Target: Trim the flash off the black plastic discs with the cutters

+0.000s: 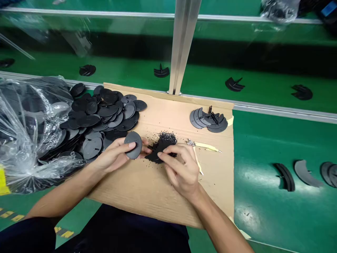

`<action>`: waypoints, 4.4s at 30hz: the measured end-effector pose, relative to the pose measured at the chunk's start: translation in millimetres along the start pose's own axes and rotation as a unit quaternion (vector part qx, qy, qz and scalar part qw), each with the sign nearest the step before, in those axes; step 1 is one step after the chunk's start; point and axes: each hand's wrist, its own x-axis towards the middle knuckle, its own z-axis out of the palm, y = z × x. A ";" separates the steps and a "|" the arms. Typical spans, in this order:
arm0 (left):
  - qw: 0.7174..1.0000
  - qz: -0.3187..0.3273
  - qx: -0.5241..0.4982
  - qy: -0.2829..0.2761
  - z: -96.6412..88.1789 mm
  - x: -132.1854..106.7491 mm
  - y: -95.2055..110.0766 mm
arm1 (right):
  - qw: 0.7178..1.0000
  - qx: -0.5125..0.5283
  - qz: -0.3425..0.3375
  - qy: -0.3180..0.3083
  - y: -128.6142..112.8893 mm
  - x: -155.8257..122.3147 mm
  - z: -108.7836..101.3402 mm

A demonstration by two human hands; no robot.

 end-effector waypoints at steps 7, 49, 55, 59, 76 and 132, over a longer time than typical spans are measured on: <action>0.999 -0.017 -0.038 -0.012 6.8 2.3 -11.5 | 0.993 -0.019 -0.113 -0.032 -2.9 -6.5 7.4; 0.842 0.282 0.460 -0.010 2.4 -5.4 -24.6 | 0.877 0.289 0.351 -0.153 -11.9 -3.9 13.8; 0.850 0.293 0.437 -0.033 0.7 -3.9 -26.4 | 0.875 0.292 0.351 -0.159 -13.1 -2.7 13.1; 0.834 0.301 0.460 -0.047 -0.6 -5.6 -25.4 | 0.882 0.279 0.343 -0.166 -12.2 -2.9 12.7; 0.814 0.293 0.498 -0.059 4.0 -12.6 -20.2 | 0.914 0.201 0.295 -0.191 -9.3 -4.2 15.1; 0.771 0.483 0.412 -0.054 5.7 -12.8 -11.7 | 0.966 0.211 0.045 -0.141 -13.7 -9.3 16.9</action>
